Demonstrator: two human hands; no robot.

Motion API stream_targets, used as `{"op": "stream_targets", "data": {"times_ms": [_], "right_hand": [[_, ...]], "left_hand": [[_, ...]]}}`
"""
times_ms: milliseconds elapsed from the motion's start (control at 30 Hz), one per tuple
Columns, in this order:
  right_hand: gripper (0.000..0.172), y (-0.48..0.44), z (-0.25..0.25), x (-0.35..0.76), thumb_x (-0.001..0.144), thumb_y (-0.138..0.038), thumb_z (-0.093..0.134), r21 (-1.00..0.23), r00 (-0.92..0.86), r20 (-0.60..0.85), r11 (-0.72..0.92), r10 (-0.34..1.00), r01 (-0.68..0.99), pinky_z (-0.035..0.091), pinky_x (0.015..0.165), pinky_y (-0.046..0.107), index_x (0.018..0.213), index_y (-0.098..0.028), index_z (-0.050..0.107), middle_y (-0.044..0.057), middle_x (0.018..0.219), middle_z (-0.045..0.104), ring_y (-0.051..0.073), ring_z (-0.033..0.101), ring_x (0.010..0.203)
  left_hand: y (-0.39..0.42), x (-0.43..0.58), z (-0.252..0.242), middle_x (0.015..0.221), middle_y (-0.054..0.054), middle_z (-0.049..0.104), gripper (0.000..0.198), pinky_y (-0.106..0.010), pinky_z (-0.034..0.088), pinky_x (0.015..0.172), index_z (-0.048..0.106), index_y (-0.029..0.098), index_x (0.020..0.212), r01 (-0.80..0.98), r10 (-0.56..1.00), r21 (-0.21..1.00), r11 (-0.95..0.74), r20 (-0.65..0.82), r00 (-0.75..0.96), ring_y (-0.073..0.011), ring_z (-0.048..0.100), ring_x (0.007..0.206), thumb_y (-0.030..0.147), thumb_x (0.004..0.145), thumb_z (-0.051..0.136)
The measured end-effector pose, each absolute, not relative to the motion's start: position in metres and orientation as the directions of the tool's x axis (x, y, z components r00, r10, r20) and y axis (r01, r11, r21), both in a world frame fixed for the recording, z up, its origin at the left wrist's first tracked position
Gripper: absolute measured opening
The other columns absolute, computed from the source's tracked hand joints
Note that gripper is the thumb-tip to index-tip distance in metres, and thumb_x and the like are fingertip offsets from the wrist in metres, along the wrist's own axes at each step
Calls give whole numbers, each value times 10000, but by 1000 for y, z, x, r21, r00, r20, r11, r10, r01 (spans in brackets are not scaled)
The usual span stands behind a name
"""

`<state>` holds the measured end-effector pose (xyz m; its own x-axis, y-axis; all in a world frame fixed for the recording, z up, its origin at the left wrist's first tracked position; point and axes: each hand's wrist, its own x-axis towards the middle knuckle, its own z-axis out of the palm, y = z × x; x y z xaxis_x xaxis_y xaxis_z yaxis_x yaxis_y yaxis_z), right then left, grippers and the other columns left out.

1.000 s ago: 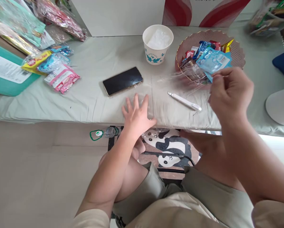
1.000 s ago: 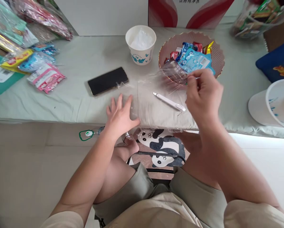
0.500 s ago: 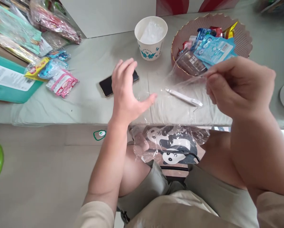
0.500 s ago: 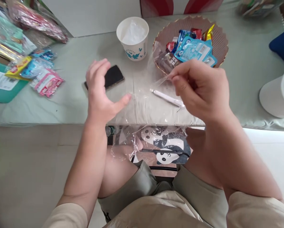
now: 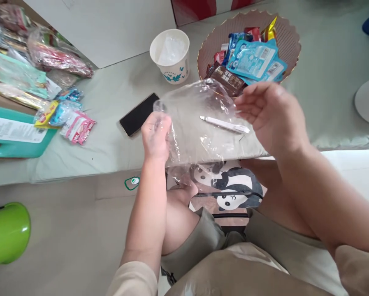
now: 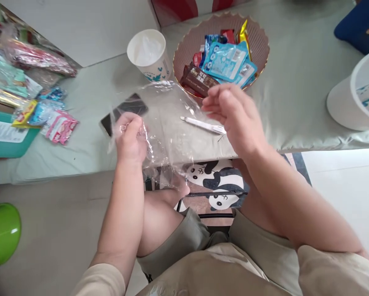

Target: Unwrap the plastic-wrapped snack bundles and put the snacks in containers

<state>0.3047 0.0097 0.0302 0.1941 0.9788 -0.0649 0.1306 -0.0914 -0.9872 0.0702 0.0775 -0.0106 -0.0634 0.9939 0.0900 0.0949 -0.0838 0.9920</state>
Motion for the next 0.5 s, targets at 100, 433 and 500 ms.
{"op": "stream_targets", "data": {"times_ms": [100,433,500], "right_hand": [[683,3,8,295,877,-747,463,-981,-8,-184,-183,983,58,594,1012,481,1346,-254,508,151,1435,630,291,631,1355],[408,3,0,242,688,-389,897,-761,-30,-503,-459,864,-458,567,644,253,957,-209,648,-11,761,657,125,674,705],[294,7,2,246,693,-300,870,-821,75,-446,-374,892,-431,517,571,213,803,-212,612,-47,672,576,81,607,607]], "left_hand": [[82,71,-12,638,33,359,259,-285,412,600,442,251,711,63,979,996,-59,70,-190,-139,421,581,395,814,630],[85,67,-20,572,74,377,362,-230,186,400,536,228,708,-197,975,965,-172,138,-177,-68,273,431,450,821,799],[85,57,-19,572,69,390,361,-225,199,412,574,219,702,-169,971,968,-188,158,-176,-64,290,447,454,806,827]]}}
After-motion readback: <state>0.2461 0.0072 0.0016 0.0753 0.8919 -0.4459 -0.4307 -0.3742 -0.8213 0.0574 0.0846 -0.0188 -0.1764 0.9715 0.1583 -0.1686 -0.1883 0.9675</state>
